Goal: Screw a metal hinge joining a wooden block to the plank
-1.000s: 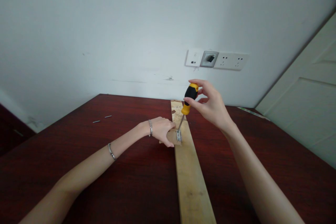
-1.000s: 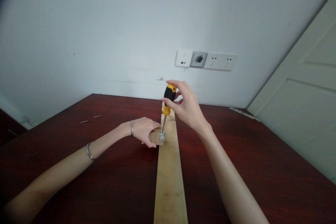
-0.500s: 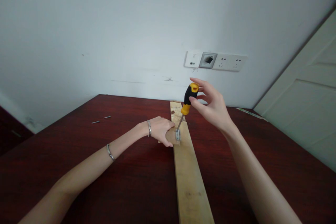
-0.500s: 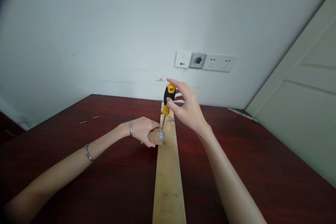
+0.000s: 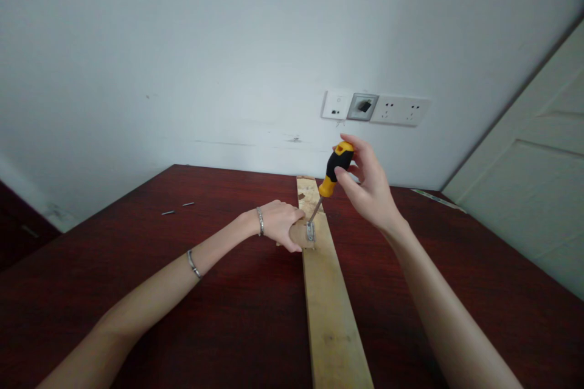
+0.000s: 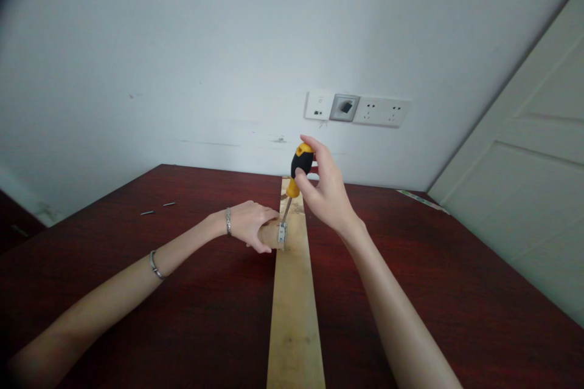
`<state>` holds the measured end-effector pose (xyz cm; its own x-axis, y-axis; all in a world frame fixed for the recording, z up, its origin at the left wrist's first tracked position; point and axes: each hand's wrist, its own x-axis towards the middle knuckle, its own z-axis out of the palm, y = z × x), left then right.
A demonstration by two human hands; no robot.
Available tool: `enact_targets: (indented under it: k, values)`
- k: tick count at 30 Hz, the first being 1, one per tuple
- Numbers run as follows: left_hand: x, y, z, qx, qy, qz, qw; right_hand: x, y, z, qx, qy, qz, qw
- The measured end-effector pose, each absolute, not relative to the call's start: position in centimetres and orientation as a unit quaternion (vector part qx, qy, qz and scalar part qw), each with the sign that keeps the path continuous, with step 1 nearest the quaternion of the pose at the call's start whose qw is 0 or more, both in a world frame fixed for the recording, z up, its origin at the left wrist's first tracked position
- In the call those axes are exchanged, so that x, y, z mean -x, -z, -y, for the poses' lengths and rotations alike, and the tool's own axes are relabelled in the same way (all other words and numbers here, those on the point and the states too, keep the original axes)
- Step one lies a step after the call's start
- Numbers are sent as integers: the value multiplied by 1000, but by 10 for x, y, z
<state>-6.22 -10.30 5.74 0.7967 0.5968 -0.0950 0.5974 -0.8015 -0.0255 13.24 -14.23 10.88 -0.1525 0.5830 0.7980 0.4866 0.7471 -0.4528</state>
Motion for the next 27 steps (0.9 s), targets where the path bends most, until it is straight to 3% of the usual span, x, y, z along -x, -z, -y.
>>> enact_targets:
  k: [7,14,21,27]
  values:
    - [62,-56,102,-948,56,-314,-10,-131,-117,148,414,101,736,525]
    - [62,-57,98,-946,53,-319,-10,-133,-113,148,370,53,759,533]
    - [62,-58,95,-948,54,-315,-5,-126,-113,148,410,110,730,536]
    - [63,-60,95,-944,53,-327,5,-121,-110,144,379,25,739,556]
